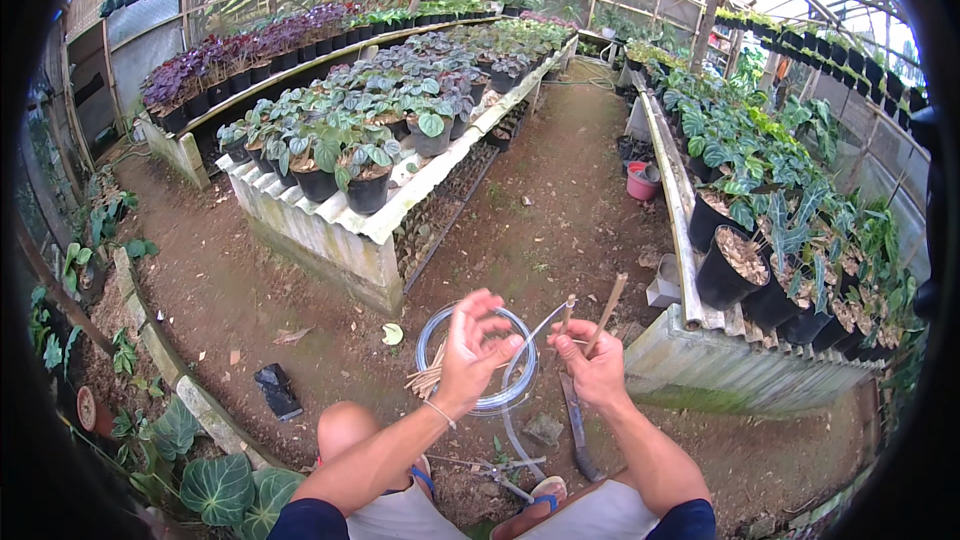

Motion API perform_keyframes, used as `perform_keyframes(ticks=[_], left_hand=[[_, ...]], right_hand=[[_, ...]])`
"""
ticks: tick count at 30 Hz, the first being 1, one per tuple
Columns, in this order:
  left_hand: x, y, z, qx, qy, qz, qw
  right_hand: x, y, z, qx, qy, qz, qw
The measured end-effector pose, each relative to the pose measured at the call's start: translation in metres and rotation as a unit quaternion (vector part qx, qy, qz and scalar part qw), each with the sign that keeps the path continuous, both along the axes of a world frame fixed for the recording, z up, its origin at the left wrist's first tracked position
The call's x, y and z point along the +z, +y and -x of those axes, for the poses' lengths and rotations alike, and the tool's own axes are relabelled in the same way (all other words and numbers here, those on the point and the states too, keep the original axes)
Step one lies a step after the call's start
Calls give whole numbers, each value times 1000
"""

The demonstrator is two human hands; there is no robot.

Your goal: The person sits on the ground in a greenhouse and uses pliers to cut short lengths of wire. They then wrap each wire around a thin wooden stick to form a loop at one end, creating small wire stakes.

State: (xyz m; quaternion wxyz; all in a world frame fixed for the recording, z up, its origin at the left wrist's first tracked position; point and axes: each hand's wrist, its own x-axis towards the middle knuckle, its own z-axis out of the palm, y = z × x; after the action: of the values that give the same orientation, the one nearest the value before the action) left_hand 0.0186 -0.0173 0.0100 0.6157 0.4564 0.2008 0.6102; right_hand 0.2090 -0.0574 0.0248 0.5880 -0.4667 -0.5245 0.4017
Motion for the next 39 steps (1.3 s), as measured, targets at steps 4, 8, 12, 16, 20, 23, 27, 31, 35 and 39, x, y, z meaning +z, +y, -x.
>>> perform_keyframes(ticks=[4, 8, 12, 16, 20, 23, 27, 31, 35, 39], left_hand=[[10, 2, 9, 59, 91, -138, 985], [11, -3, 13, 78, 177, -199, 961], [8, -5, 10, 94, 162, -239, 953], [8, -6, 13, 141, 182, -309, 923], [11, -6, 14, 167, 196, -353, 900], [16, -5, 14, 190, 243, -425, 851], [21, -3, 20, 201, 336, -506, 768], [21, -4, 21, 223, 430, -568, 666], [18, -6, 18, 203, 411, -571, 682], [11, -8, 13, 195, 298, -499, 790]], right_hand=[[2, -3, -10, -7, -20, 7, 1000], [-2, -6, -16, 12, -26, 70, 997], [-6, -6, -13, -14, -64, 37, 997], [-12, -6, -12, -30, -107, 50, 993], [-17, -8, -9, -35, -129, 76, 988], [-19, -6, -3, -46, -136, 57, 988], [-23, -5, 0, -45, -138, 26, 989], [-31, -1, 4, -43, -122, 15, 991], [-38, 4, 8, -30, -40, -2, 999], [-33, 1, 3, -7, -2, 36, 999]])
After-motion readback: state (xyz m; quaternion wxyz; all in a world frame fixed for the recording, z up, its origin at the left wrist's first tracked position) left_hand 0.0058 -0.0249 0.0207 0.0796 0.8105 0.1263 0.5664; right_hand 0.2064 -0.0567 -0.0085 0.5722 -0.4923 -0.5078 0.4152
